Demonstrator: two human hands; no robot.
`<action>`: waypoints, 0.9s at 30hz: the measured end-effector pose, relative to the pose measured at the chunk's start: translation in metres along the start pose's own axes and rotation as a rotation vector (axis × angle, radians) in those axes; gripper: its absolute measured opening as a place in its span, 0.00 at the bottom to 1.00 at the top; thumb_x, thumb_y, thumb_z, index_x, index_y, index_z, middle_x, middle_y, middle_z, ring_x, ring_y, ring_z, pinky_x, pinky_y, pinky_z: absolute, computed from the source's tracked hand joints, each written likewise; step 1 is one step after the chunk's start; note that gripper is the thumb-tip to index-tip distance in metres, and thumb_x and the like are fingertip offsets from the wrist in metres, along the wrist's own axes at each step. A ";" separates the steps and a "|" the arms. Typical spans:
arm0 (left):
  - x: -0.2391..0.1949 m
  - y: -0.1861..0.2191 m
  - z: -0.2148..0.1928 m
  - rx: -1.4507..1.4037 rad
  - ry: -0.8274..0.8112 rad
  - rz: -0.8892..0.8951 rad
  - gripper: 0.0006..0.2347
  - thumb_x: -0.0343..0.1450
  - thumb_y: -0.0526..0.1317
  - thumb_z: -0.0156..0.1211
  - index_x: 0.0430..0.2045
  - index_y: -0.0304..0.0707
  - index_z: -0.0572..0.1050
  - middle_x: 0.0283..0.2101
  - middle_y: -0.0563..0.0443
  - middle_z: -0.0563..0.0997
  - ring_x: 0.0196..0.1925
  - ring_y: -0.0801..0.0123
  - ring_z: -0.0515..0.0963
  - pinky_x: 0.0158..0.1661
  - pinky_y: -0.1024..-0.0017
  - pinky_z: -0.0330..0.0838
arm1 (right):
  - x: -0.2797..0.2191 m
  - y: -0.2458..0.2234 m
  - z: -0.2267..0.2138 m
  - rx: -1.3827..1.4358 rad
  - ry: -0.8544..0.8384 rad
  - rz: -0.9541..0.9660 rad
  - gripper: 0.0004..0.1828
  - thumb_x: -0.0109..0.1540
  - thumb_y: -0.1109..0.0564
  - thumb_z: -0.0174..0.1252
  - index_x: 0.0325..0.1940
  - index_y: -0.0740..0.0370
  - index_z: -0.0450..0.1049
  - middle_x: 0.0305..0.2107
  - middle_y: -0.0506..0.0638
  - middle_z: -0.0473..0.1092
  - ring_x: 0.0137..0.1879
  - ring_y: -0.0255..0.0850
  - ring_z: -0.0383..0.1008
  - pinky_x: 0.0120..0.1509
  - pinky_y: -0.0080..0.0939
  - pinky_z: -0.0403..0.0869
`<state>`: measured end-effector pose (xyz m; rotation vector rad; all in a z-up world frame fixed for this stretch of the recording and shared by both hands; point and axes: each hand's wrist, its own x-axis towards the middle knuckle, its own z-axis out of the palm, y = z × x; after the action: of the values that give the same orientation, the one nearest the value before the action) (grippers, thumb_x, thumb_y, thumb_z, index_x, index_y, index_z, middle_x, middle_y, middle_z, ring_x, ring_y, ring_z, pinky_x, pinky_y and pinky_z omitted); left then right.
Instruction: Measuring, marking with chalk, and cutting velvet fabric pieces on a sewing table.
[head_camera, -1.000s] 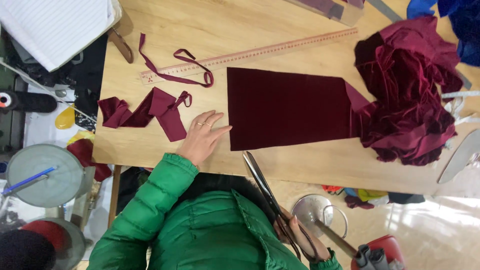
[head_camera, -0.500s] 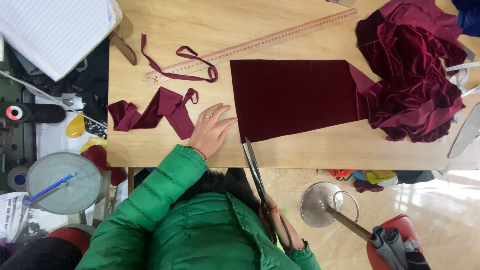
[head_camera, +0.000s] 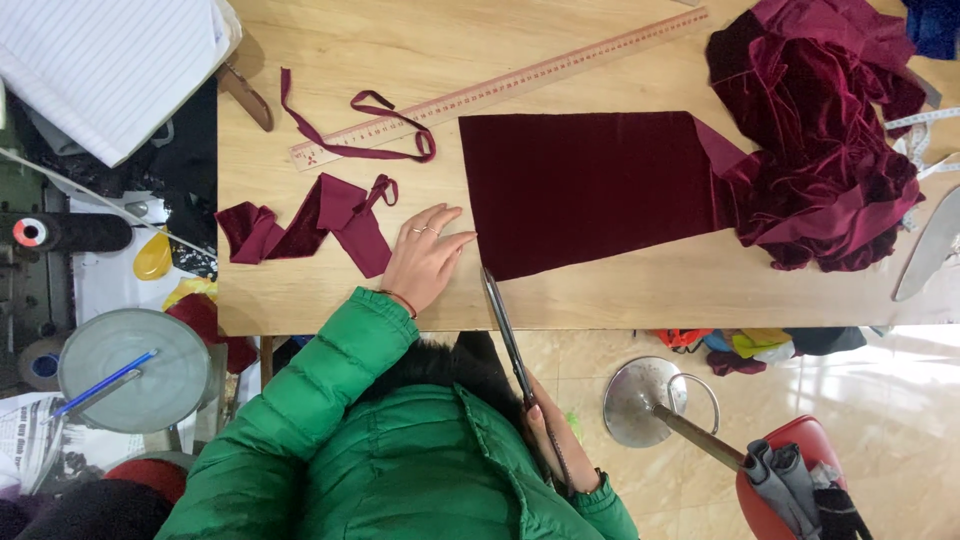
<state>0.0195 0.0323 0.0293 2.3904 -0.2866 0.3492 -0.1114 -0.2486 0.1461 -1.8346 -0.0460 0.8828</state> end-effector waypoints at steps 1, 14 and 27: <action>0.000 0.000 0.000 -0.002 -0.010 -0.005 0.11 0.74 0.32 0.54 0.46 0.48 0.81 0.61 0.45 0.73 0.67 0.48 0.69 0.62 0.51 0.64 | 0.000 -0.002 0.000 -0.007 0.006 0.005 0.47 0.64 0.27 0.34 0.80 0.57 0.52 0.23 0.41 0.55 0.27 0.31 0.49 0.31 0.31 0.54; -0.001 -0.003 0.002 -0.008 -0.002 0.004 0.11 0.75 0.34 0.54 0.46 0.49 0.81 0.61 0.47 0.73 0.67 0.50 0.69 0.62 0.51 0.64 | 0.004 0.023 0.003 -0.057 0.056 -0.061 0.44 0.66 0.31 0.41 0.76 0.64 0.55 0.73 0.56 0.56 0.79 0.44 0.51 0.80 0.44 0.50; -0.001 -0.003 0.003 0.009 0.022 0.011 0.11 0.73 0.33 0.56 0.45 0.49 0.82 0.60 0.48 0.73 0.67 0.52 0.69 0.62 0.53 0.63 | -0.001 0.028 0.000 -0.118 0.084 0.086 0.46 0.62 0.27 0.42 0.77 0.55 0.59 0.35 0.44 0.64 0.35 0.35 0.54 0.46 0.28 0.58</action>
<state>0.0195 0.0326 0.0254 2.3930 -0.2892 0.3820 -0.1224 -0.2619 0.1237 -1.9943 0.0348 0.8768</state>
